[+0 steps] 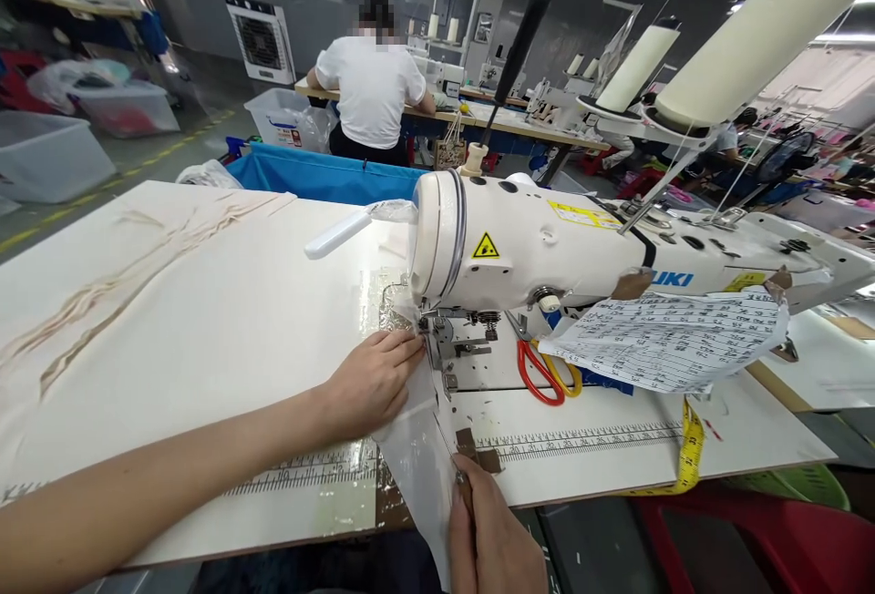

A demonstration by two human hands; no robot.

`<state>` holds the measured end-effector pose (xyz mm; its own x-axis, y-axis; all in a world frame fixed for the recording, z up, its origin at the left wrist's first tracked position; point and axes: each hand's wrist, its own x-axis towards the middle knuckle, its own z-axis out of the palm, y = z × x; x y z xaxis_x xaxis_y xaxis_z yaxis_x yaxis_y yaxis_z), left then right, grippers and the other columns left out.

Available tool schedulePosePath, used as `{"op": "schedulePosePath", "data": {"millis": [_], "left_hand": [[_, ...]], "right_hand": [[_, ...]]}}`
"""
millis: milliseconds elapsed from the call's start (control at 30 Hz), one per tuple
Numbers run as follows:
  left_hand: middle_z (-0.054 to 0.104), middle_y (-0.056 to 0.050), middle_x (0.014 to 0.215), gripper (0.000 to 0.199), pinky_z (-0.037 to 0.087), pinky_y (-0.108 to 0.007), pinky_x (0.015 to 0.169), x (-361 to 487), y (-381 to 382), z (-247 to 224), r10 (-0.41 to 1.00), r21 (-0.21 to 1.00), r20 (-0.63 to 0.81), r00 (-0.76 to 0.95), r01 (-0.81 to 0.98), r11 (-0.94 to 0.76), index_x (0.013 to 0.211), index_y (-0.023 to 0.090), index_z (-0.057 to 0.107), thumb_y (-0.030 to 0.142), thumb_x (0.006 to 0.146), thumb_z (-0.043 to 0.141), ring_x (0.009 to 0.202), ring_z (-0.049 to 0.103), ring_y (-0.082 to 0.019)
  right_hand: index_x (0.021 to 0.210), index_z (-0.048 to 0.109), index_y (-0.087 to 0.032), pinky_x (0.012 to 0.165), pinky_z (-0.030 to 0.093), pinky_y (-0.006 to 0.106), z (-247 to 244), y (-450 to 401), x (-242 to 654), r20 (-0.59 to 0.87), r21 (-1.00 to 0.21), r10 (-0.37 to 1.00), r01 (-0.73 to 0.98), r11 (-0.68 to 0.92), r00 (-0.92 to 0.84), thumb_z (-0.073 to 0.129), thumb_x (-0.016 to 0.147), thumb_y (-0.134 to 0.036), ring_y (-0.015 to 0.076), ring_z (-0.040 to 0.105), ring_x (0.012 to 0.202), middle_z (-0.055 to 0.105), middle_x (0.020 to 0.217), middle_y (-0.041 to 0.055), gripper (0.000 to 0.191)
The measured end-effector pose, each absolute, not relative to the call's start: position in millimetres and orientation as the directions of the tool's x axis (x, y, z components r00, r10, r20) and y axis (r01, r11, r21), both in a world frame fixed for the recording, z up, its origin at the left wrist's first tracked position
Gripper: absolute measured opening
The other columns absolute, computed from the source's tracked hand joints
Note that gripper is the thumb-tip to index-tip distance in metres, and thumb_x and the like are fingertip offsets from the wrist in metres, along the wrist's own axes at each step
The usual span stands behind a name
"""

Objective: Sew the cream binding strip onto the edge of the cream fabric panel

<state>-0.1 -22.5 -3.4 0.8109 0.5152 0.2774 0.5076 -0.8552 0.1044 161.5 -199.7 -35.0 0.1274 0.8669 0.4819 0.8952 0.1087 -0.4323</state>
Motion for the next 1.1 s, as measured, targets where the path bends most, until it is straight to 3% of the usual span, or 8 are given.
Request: {"op": "schedulePosePath", "data": {"millis": [400, 800, 1100], "left_hand": [[0.053, -0.019, 0.141, 0.048, 0.040, -0.046, 0.110, 6, -29, 2, 0.552, 0.070, 0.232, 0.801, 0.552, -0.831, 0.137, 0.003, 0.051, 0.023, 0.095, 0.038, 0.133, 0.045, -0.032], [0.052, -0.020, 0.142, 0.050, 0.030, -0.047, 0.115, 5, -42, 3, 0.538, 0.034, 0.233, 0.810, 0.546, -0.837, 0.138, 0.002, 0.050, 0.027, 0.096, 0.040, 0.135, 0.044, -0.032], [0.058, -0.018, 0.136, 0.047, 0.026, -0.046, 0.117, 4, -45, 0, 0.498, 0.041, 0.278, 0.821, 0.508, -0.860, 0.130, 0.001, 0.058, 0.029, 0.097, 0.041, 0.131, 0.046, -0.031]], "right_hand": [[0.118, 0.061, -0.015, 0.059, 0.055, 0.024, -26, -187, 162, 0.471, -0.276, 0.881, 0.956, 0.103, 0.041, 0.022, 0.107, -0.028, 0.0185, 0.075, 0.080, 0.076, 0.101, 0.0114, 0.042], [0.118, 0.057, -0.015, 0.053, 0.052, 0.024, -15, -176, 159, 0.424, -0.281, 0.906, 0.949, 0.146, -0.014, 0.022, 0.107, -0.026, 0.0173, 0.073, 0.074, 0.075, 0.100, 0.0115, 0.039], [0.119, 0.056, -0.015, 0.053, 0.055, 0.021, -11, -165, 168, 0.424, -0.209, 0.895, 0.947, 0.245, -0.138, 0.028, 0.104, -0.022, 0.0172, 0.075, 0.076, 0.075, 0.099, 0.0104, 0.032]]}}
